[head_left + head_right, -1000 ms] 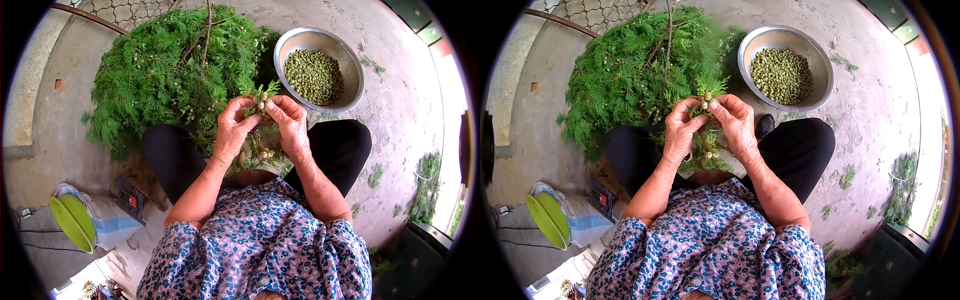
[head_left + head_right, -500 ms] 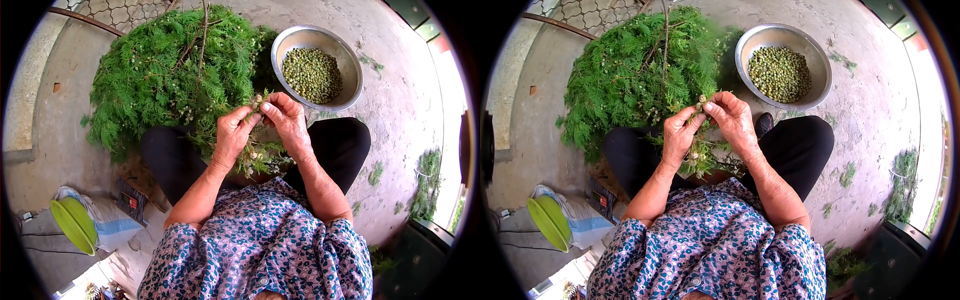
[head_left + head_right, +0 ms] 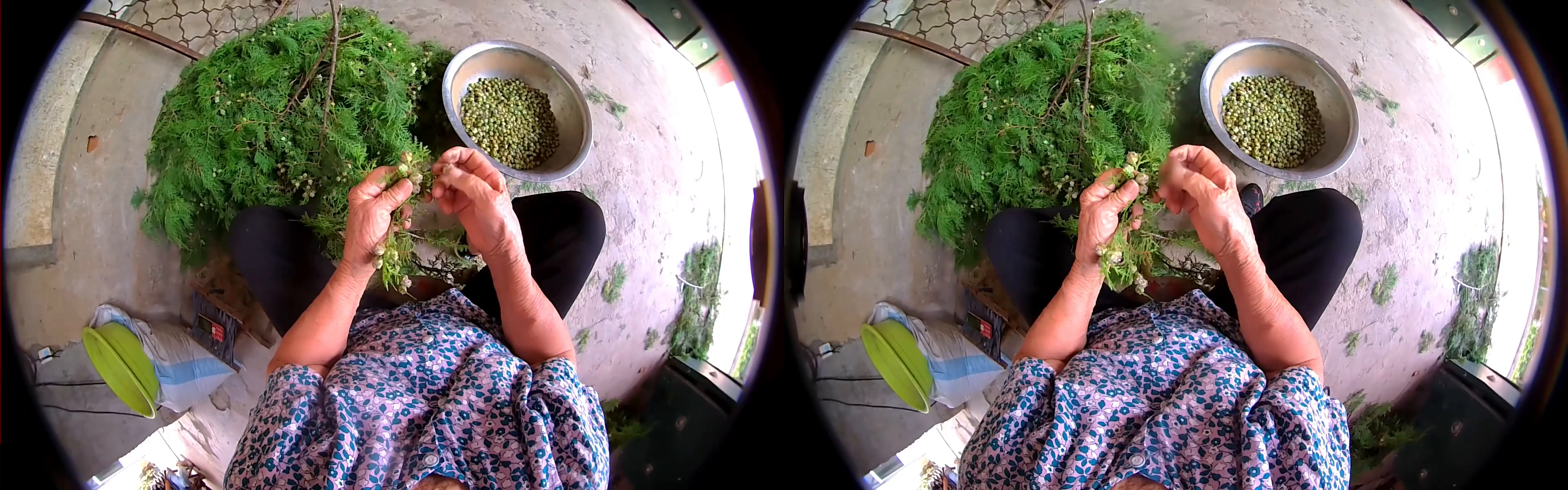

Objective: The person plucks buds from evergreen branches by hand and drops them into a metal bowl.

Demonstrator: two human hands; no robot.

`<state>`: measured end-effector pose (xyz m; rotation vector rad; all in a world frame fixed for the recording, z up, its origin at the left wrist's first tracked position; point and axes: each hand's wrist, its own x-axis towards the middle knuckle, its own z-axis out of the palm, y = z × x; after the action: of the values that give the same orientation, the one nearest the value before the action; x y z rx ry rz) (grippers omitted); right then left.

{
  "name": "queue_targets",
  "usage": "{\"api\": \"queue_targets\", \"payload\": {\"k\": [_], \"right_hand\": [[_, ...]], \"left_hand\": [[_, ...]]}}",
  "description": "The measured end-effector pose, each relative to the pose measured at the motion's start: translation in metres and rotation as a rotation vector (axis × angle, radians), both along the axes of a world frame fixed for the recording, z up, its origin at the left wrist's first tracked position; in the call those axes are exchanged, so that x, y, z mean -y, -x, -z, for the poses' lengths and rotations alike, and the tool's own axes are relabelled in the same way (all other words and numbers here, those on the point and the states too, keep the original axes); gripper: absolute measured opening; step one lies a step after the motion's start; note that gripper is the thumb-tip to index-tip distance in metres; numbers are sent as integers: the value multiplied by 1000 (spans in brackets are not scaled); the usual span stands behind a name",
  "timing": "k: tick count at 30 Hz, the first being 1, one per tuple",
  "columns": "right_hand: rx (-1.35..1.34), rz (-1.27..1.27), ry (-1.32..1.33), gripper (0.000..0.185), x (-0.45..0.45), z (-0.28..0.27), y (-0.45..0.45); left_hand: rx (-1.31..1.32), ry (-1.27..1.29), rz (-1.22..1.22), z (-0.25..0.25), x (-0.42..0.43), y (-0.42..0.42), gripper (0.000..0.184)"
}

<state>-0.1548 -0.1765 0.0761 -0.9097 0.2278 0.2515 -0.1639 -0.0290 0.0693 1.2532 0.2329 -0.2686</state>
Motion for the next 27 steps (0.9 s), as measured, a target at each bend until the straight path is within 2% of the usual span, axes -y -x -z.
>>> {"api": "queue_targets", "payload": {"k": [3,5,7,9,11,13,15,19,22,25,27], "right_hand": [[118,-115,17,13,6,10,4],[215,-127,173,18,-1,17,3],[224,-84,223,18,-4,15,2],[351,-88,515,12,-4,18,0],[338,-87,527,6,-4,12,-1],[161,-197,393,13,-1,12,-1],[44,-179,191,18,4,20,0],[-3,-57,-151,18,11,27,-2],[6,-44,-206,19,15,17,-4],[78,-57,-100,23,19,17,-4],[200,-260,285,26,21,16,-4]], "left_hand": [[1,14,4,-2,1,0,15],[-9,-7,0,-3,2,1,13],[11,-14,6,0,4,1,13],[30,-22,8,0,5,1,13],[28,-76,2,-2,7,2,14],[50,-94,4,2,4,2,16],[-15,-176,59,3,2,4,15],[-8,-82,63,-2,3,3,15],[41,-162,111,-1,1,3,14],[15,-179,168,-10,-1,3,15],[52,-219,180,-4,0,4,18]]}}
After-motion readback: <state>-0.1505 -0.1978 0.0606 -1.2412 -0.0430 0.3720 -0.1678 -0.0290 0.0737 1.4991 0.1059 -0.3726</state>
